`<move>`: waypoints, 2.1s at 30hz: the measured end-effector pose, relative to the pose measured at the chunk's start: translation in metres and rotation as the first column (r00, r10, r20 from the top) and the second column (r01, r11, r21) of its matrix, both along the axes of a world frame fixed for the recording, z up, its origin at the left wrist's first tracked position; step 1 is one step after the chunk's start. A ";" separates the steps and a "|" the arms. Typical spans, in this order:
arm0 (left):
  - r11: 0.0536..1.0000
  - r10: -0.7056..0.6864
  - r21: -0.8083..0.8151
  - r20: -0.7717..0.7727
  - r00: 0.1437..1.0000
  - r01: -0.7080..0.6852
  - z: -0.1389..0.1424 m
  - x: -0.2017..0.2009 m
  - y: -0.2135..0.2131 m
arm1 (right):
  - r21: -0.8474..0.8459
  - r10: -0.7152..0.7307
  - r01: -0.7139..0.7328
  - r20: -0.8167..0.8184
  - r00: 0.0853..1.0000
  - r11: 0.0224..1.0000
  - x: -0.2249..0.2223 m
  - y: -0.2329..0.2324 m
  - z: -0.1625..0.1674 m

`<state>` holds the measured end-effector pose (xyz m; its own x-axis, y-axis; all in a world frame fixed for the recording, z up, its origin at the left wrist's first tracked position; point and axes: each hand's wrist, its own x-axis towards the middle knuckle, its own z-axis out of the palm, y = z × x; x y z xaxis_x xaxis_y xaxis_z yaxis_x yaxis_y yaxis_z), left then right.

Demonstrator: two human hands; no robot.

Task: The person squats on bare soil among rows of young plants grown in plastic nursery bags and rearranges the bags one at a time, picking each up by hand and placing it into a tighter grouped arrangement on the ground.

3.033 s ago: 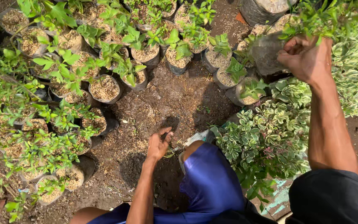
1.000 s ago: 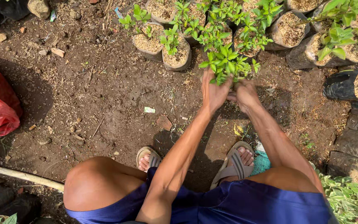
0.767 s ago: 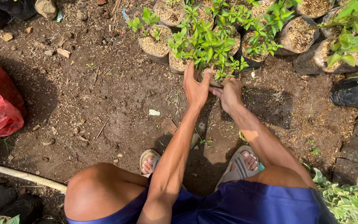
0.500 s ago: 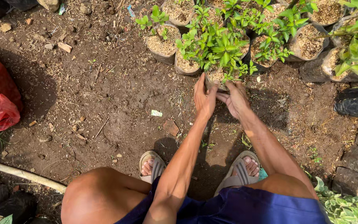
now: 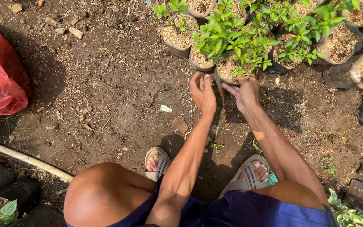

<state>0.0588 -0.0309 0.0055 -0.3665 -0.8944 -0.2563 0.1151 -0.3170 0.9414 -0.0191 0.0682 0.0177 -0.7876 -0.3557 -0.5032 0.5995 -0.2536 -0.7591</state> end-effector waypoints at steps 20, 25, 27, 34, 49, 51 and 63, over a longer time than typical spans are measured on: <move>0.979 -0.184 -0.079 0.085 0.979 0.190 0.017 -0.024 -0.026 | -0.076 0.029 -0.027 0.025 0.999 0.997 -0.007 0.008 -0.007; 0.990 0.097 -0.122 0.245 0.965 -0.069 0.012 -0.014 -0.077 | 0.161 0.167 -0.157 -0.045 0.985 0.974 0.015 0.026 0.019; 0.974 0.182 -0.193 0.352 0.918 -0.119 0.019 -0.020 -0.120 | 0.156 0.172 -0.167 -0.018 0.985 0.973 0.022 0.025 0.022; 0.920 -0.262 -0.163 0.424 0.867 0.358 0.047 -0.037 -0.199 | 0.119 0.105 -0.109 0.041 0.994 0.987 0.014 0.000 0.006; 0.891 -0.179 -0.321 0.402 0.898 0.321 0.053 -0.013 -0.201 | -0.021 0.136 -0.135 0.023 0.990 0.991 0.012 -0.019 -0.004; 0.917 -0.102 -0.330 0.353 0.930 0.225 0.048 -0.005 -0.183 | 0.028 0.094 -0.095 0.023 0.995 0.995 0.024 -0.006 -0.002; 0.688 -0.161 -0.582 0.462 0.872 0.434 -0.029 0.053 0.030 | 0.945 0.925 0.197 -0.303 0.229 0.261 0.078 0.092 -0.046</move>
